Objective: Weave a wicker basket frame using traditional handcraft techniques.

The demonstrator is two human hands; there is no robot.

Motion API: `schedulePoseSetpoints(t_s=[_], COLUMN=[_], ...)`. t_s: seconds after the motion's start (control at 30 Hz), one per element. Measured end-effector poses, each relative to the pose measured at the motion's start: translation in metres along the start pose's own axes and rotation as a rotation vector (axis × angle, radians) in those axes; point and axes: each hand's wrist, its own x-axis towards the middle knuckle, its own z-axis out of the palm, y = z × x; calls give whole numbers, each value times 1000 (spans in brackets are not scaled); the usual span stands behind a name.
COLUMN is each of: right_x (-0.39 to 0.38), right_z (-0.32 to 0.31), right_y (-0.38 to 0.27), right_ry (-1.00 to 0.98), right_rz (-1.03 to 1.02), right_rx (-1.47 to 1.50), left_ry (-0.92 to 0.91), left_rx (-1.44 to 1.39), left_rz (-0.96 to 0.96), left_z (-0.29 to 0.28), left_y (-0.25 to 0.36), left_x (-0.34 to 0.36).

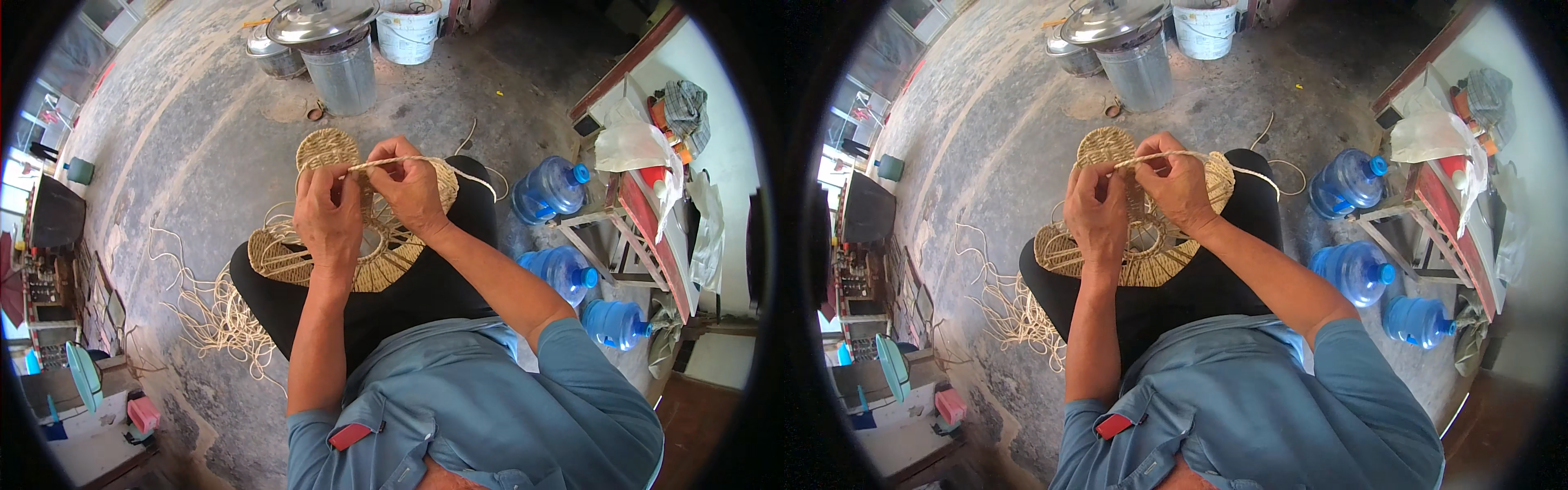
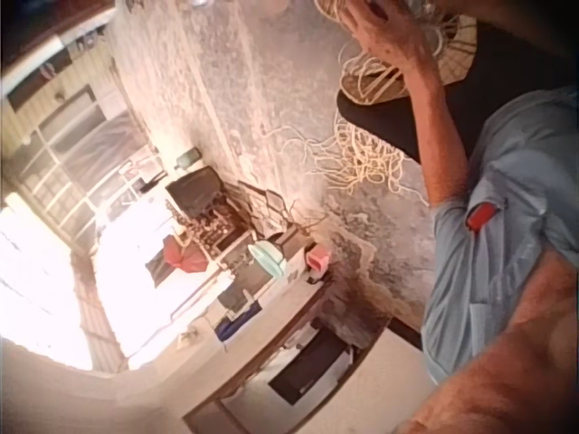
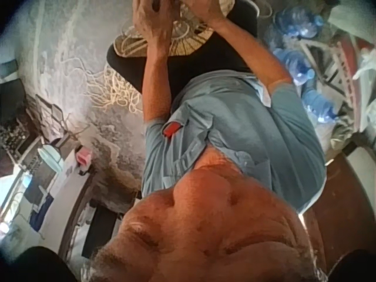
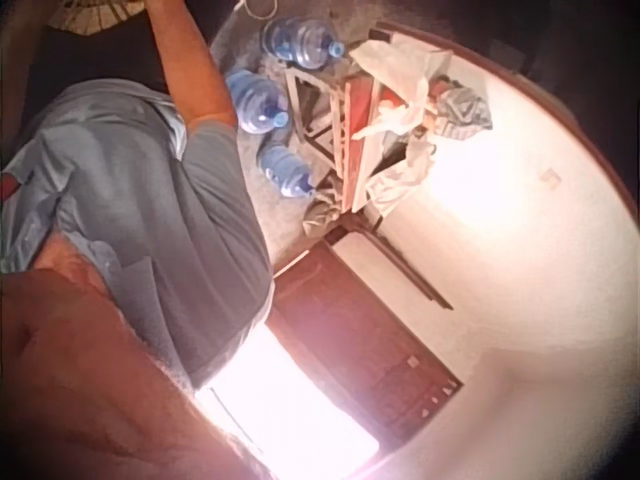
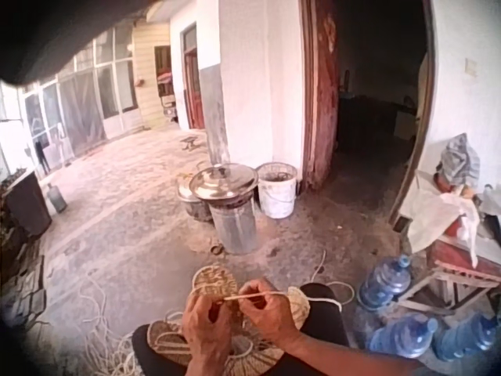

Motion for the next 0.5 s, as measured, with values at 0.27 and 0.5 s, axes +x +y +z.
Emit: schedulePoseSetpoints(t_s=[0.27,0.5], right_x=[0,-1], right_z=[2,-4], right_y=[2,-2], right_ry=[7,-45], right_rz=[5,54], right_rx=[34,-5], left_ry=[36,-30], left_rx=[154,272], left_rz=[144,143], left_z=[7,11], left_y=[-2,13], left_x=[-9,-18])
